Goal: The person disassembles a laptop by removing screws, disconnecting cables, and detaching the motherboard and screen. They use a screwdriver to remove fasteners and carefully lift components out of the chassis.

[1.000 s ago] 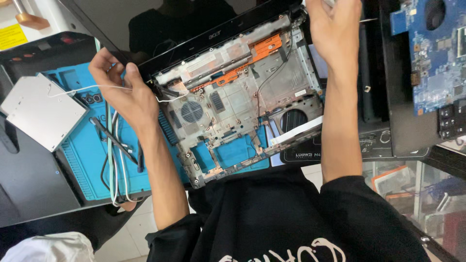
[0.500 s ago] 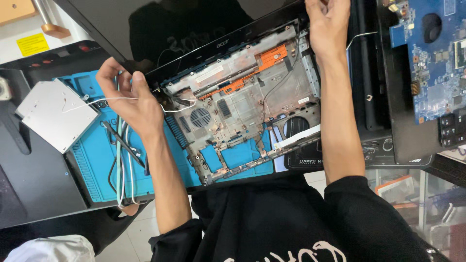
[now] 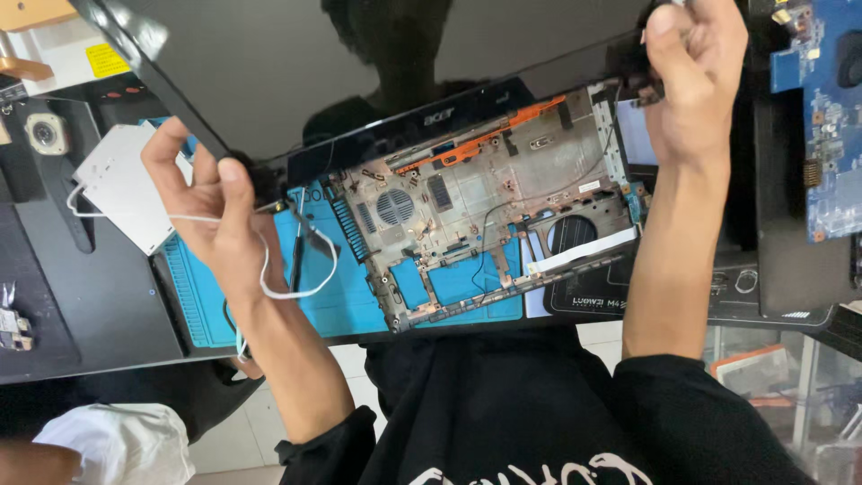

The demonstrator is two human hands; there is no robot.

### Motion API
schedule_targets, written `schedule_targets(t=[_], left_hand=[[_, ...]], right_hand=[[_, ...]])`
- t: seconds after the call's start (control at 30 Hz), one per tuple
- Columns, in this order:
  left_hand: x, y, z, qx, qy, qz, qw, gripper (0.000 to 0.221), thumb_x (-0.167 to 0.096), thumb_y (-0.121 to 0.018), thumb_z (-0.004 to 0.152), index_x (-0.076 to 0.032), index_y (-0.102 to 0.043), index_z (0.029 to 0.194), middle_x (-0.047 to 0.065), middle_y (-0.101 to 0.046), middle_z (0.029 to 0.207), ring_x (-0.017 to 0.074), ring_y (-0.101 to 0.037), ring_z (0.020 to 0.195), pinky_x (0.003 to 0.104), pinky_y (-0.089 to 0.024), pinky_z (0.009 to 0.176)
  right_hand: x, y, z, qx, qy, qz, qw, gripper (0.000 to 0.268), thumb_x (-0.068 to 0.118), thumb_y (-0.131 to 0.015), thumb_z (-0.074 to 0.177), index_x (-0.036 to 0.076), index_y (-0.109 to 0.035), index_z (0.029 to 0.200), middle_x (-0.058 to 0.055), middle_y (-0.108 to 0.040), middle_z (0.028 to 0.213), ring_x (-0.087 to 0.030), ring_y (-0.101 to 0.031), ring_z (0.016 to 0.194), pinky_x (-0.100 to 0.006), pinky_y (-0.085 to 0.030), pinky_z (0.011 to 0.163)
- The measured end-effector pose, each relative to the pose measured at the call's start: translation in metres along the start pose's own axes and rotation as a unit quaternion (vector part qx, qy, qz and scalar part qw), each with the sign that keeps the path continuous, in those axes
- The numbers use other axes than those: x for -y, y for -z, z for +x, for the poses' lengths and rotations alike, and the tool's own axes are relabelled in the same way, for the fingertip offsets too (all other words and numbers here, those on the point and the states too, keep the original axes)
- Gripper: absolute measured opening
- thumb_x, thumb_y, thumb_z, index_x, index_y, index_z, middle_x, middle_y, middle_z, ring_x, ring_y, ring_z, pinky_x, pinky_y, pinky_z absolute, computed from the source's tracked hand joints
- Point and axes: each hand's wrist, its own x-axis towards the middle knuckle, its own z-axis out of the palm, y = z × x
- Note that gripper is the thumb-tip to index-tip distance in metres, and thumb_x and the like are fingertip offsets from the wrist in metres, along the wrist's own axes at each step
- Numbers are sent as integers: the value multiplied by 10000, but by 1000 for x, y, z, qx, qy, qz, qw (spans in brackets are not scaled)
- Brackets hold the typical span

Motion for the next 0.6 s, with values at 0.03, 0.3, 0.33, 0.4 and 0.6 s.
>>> schedule_targets(t=[0.03,0.3,0.33,0.4,0.6], left_hand=[[-7,2,-5,0,15,-14,1000,489,-57,-726,1082,-18,-410,1455,185,-681,1295,183,-619,1171,286,-481,1081],[-34,31,-45,-2,61,89,994,527,-156,-743,1056,51,-509,1481,143,-654,1327,181,-604,1185,276,-434,1082],[-33,33,-51,-1,58,114,992,565,-191,-735,1055,46,-500,1511,120,-634,1384,187,-609,1266,287,-433,1153],[-32,37,-64,-39,103,113,988,590,-218,-704,1069,56,-491,1546,122,-626,1429,200,-601,1284,326,-431,1187],[-17,47,-105,-56,146,112,981,574,-218,-668,1062,73,-494,1525,128,-613,1434,214,-578,1323,341,-407,1183]], right_hand=[[7,-3,-8,10,-16,8,1000,228,212,-704,1111,58,-601,1244,66,-525,787,-6,-344,621,-188,-223,586],[24,-9,-71,50,-166,38,984,289,220,-700,1058,45,-589,1260,48,-630,870,16,-392,628,-175,-230,560],[23,-9,-80,47,-192,28,980,318,221,-693,1032,45,-588,1275,45,-642,893,17,-389,640,-178,-226,563],[20,-8,-95,46,-225,29,973,299,222,-683,1021,45,-589,1242,41,-652,898,20,-392,625,-178,-228,544],[31,4,-133,53,-226,-35,972,187,158,-649,1071,-18,-669,1135,7,-617,897,-5,-446,727,-193,-323,665]])
